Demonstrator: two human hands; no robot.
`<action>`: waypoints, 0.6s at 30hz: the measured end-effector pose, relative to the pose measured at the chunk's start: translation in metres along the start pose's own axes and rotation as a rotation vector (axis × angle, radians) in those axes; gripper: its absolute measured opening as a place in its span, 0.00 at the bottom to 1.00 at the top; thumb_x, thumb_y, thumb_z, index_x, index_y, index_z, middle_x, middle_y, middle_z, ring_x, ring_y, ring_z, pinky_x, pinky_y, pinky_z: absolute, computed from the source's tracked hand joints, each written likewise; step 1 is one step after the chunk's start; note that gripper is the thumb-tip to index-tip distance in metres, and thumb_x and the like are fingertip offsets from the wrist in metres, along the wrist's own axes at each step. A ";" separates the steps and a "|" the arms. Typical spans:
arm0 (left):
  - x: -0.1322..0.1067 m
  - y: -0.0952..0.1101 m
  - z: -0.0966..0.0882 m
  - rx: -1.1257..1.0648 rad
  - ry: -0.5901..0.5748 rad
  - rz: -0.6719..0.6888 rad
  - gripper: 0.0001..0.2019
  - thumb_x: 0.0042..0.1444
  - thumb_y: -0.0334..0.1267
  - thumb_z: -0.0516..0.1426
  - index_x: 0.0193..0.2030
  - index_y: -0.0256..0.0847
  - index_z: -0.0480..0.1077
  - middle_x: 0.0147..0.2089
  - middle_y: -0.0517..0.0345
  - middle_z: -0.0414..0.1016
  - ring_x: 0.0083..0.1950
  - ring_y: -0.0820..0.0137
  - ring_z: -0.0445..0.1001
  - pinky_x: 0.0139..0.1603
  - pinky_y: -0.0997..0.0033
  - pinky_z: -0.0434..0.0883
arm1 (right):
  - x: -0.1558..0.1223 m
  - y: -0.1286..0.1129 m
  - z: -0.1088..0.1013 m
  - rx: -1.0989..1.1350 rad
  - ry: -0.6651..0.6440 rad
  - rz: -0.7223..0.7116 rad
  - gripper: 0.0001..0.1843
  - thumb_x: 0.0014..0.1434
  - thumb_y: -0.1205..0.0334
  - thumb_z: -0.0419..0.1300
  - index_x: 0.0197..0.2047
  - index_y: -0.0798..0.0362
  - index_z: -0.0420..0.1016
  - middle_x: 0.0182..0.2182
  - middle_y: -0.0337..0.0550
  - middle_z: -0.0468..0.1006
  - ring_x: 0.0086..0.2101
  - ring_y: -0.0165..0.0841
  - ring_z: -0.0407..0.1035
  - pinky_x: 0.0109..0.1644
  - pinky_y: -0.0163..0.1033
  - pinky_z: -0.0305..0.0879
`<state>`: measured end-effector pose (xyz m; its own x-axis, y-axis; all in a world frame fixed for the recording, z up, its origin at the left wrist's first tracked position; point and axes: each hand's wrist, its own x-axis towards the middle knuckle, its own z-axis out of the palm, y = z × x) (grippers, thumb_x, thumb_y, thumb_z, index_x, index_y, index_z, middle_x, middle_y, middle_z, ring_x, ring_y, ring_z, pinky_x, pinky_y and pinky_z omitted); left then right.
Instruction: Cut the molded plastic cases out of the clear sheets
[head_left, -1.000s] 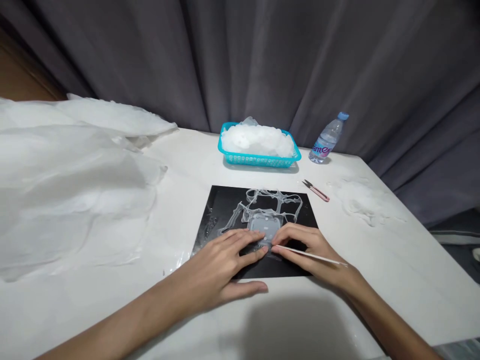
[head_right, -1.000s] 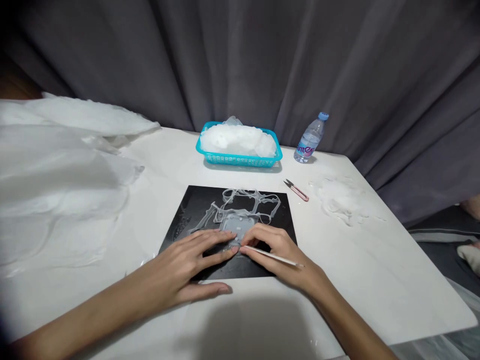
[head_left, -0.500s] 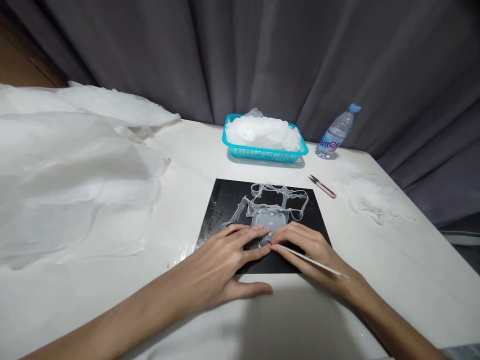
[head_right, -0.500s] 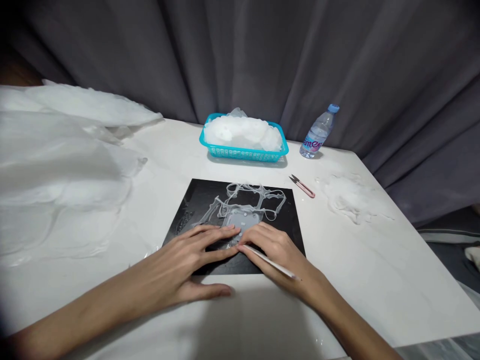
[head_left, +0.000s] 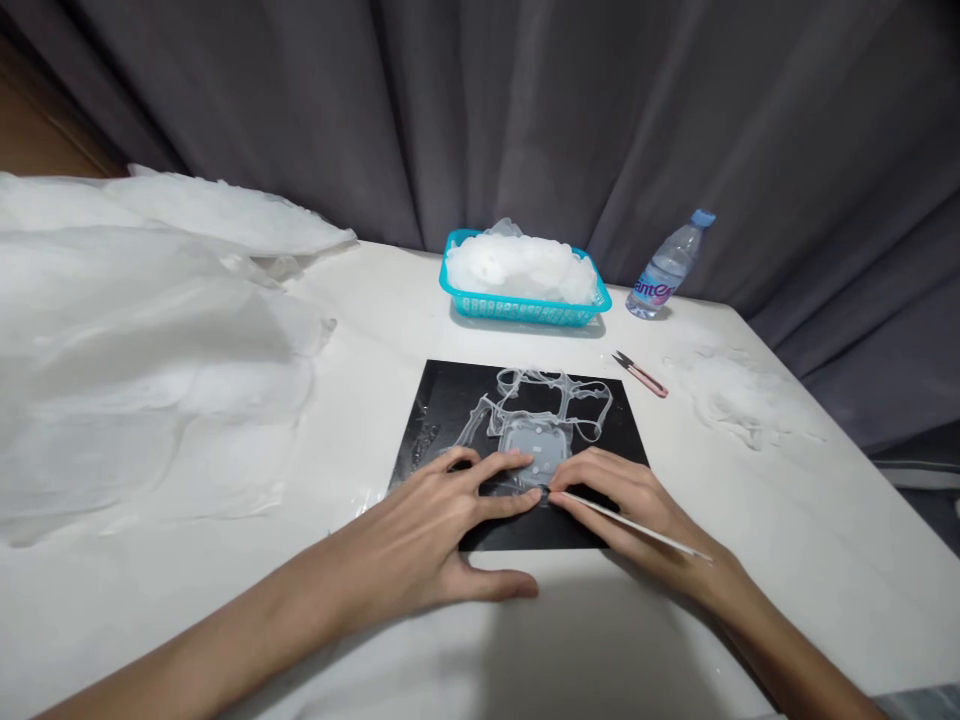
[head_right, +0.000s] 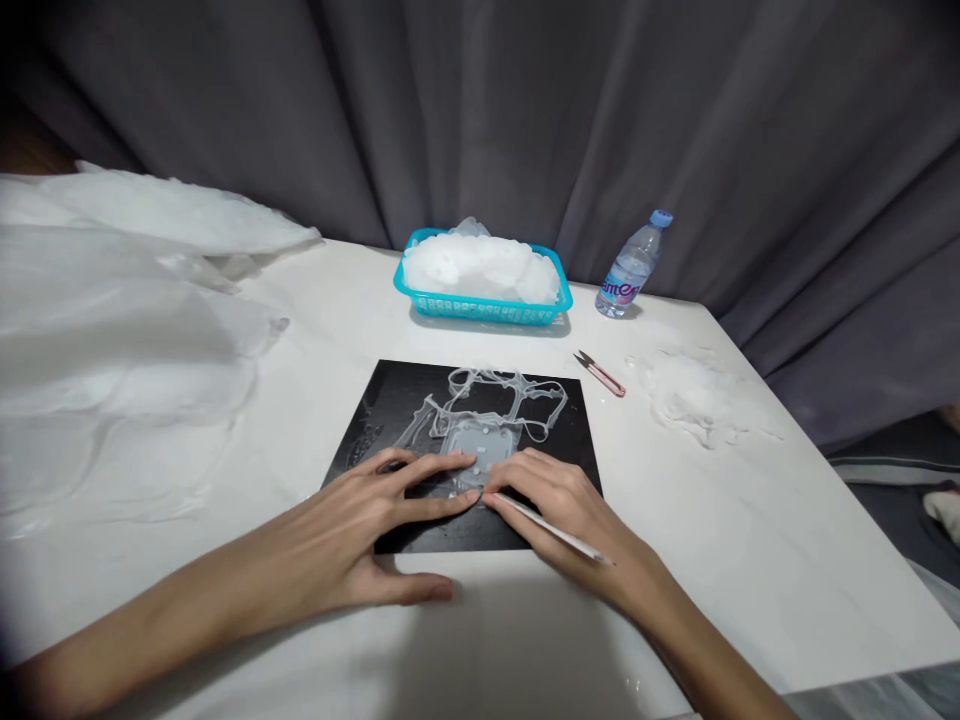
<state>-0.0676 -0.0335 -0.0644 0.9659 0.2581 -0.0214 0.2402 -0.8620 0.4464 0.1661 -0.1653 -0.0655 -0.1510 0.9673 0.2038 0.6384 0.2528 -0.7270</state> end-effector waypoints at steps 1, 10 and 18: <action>0.000 0.000 0.000 -0.008 0.002 0.000 0.36 0.60 0.69 0.57 0.71 0.58 0.68 0.77 0.57 0.61 0.66 0.48 0.71 0.68 0.47 0.64 | 0.001 0.000 0.001 -0.007 -0.005 -0.009 0.06 0.74 0.65 0.57 0.49 0.49 0.76 0.45 0.42 0.80 0.47 0.33 0.74 0.55 0.39 0.69; -0.002 -0.001 0.000 -0.016 -0.008 0.001 0.35 0.61 0.69 0.57 0.69 0.56 0.70 0.78 0.55 0.59 0.66 0.47 0.70 0.68 0.46 0.64 | 0.009 0.006 0.015 -0.091 0.039 -0.144 0.05 0.73 0.66 0.57 0.48 0.51 0.75 0.42 0.44 0.81 0.45 0.36 0.74 0.51 0.42 0.70; 0.001 0.002 -0.004 -0.015 -0.016 -0.002 0.35 0.61 0.67 0.58 0.69 0.55 0.70 0.77 0.54 0.61 0.66 0.48 0.71 0.68 0.46 0.63 | 0.004 0.003 0.013 -0.094 0.038 -0.103 0.06 0.74 0.67 0.57 0.49 0.51 0.75 0.44 0.44 0.81 0.45 0.35 0.74 0.51 0.42 0.72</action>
<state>-0.0668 -0.0331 -0.0603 0.9667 0.2531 -0.0365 0.2412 -0.8549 0.4593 0.1581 -0.1601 -0.0754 -0.1920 0.9343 0.3003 0.6891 0.3462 -0.6366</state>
